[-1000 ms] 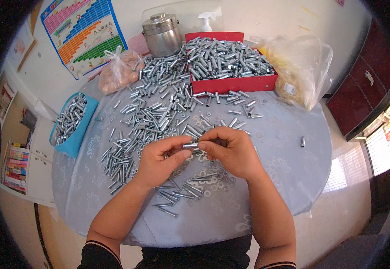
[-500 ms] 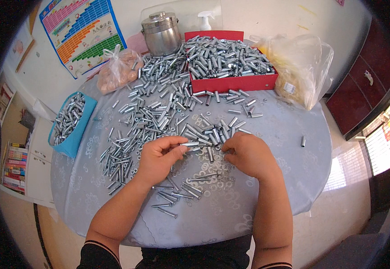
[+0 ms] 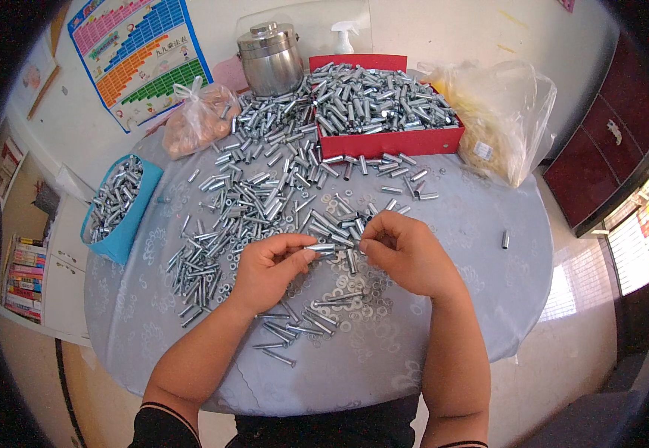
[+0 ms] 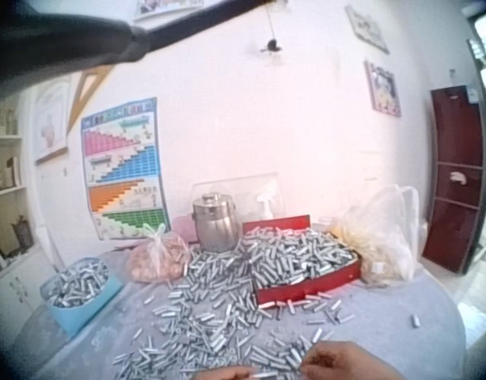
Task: The person sits at a table and repeatedly picks up bolts and washers to assemble them by hand. They thread the washers onto the bolts and place the completed units into a red box on the table.
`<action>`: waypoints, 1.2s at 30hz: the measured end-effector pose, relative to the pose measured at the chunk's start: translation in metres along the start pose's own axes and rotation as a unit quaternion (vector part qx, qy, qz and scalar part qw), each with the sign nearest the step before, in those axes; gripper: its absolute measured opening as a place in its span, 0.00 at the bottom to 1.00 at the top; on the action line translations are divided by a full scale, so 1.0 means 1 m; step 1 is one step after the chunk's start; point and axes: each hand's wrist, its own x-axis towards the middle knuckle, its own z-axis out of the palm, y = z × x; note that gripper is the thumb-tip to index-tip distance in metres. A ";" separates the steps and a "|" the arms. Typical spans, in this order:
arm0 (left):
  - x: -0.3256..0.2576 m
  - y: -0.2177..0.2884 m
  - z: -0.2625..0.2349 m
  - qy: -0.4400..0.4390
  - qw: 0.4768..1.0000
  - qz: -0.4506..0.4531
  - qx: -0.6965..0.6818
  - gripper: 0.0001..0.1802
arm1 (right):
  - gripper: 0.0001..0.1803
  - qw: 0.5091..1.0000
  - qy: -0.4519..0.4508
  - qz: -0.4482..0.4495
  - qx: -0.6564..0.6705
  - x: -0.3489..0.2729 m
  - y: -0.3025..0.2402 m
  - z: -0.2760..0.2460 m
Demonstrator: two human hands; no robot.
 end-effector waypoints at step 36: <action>0.005 -0.004 -0.003 0.054 0.995 -0.003 -0.087 0.12 | 0.07 0.928 -0.111 -0.156 -0.321 0.005 0.006 0.032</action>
